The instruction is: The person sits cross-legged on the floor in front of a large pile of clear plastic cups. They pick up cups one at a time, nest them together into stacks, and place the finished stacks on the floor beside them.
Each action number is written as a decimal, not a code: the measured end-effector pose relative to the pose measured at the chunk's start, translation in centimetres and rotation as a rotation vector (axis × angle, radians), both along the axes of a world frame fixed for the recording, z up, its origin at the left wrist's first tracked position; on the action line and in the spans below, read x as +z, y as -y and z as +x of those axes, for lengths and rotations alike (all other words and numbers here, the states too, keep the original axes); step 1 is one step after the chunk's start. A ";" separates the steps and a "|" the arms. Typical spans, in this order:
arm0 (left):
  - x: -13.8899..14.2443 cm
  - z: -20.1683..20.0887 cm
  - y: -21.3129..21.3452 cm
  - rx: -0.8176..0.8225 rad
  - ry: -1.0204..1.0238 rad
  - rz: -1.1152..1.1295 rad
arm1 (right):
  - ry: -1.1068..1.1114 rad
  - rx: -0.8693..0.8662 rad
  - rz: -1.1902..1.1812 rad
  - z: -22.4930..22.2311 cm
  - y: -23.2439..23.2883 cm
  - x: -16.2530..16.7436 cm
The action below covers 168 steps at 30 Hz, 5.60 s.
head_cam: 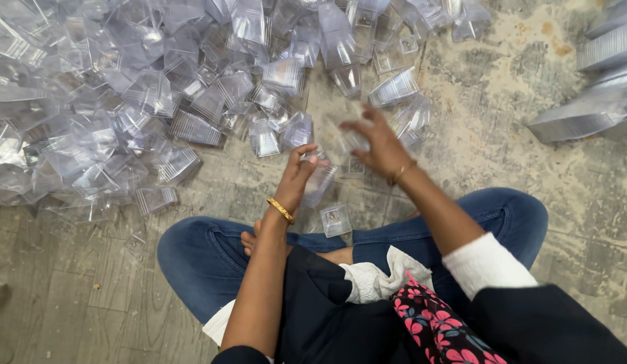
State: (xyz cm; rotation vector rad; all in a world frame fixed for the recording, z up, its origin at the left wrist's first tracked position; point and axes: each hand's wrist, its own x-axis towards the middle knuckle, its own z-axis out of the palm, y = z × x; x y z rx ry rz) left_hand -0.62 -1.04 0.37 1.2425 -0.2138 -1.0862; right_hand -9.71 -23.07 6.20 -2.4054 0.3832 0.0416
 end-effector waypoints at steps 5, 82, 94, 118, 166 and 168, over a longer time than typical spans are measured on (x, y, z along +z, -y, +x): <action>-0.1 -0.8 0.3 -0.105 0.390 0.046 | 0.138 0.167 0.162 -2.7 -5.6 1.7; 3.2 -1.0 1.6 -0.046 -0.038 -0.036 | 0.055 0.074 0.564 -3.4 0.9 1.6; -2.0 -1.2 1.4 0.171 0.111 -0.017 | 0.287 -0.615 0.208 2.4 4.2 -3.1; 0.8 -2.0 1.8 -0.150 0.235 -0.067 | -0.200 -0.139 0.442 -2.2 2.9 -4.4; 2.5 -2.0 1.8 -0.318 0.407 0.004 | -0.452 -0.056 0.774 -1.3 6.0 3.2; 2.8 -2.0 1.9 -0.298 0.394 -0.020 | -0.478 -0.060 0.828 -1.1 5.4 3.2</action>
